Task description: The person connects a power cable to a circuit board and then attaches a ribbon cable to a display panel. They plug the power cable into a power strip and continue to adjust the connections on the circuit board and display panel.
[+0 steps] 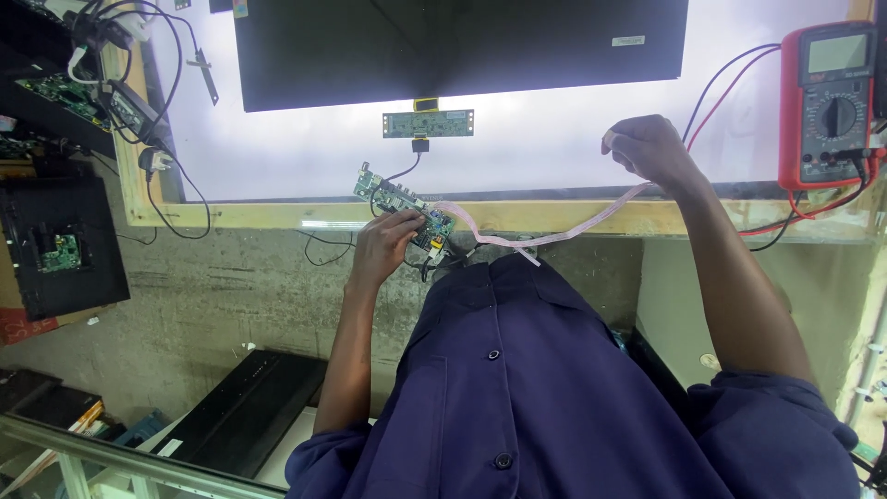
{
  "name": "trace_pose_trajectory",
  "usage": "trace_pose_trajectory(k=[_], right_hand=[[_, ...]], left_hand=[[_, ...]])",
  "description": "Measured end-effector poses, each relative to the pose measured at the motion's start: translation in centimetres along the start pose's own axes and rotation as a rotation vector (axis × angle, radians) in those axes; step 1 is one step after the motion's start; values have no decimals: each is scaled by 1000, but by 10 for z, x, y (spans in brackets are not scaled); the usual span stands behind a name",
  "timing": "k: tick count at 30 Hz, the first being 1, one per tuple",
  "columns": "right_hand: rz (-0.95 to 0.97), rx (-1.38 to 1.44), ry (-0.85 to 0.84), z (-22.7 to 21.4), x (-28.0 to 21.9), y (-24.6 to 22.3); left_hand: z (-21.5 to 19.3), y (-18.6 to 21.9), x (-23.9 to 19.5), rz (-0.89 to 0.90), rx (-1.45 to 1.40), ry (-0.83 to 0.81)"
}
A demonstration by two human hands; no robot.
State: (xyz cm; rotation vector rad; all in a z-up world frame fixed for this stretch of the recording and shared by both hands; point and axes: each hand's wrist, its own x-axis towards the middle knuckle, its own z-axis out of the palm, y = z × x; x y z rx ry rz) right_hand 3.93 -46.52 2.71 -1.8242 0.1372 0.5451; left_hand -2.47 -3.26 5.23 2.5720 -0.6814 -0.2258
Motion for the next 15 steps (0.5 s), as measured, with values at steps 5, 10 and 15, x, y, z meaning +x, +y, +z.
trace_pose_trajectory(k=[5, 10, 15], right_hand=[[-14, 0, 14, 2, 6, 21], [162, -84, 28, 4, -7, -13], [170, -99, 21, 2, -10, -27]], left_hand=[[1, 1, -1, 5, 0, 9], [16, -15, -13, 56, 48, 9], [14, -14, -9, 63, 57, 30]])
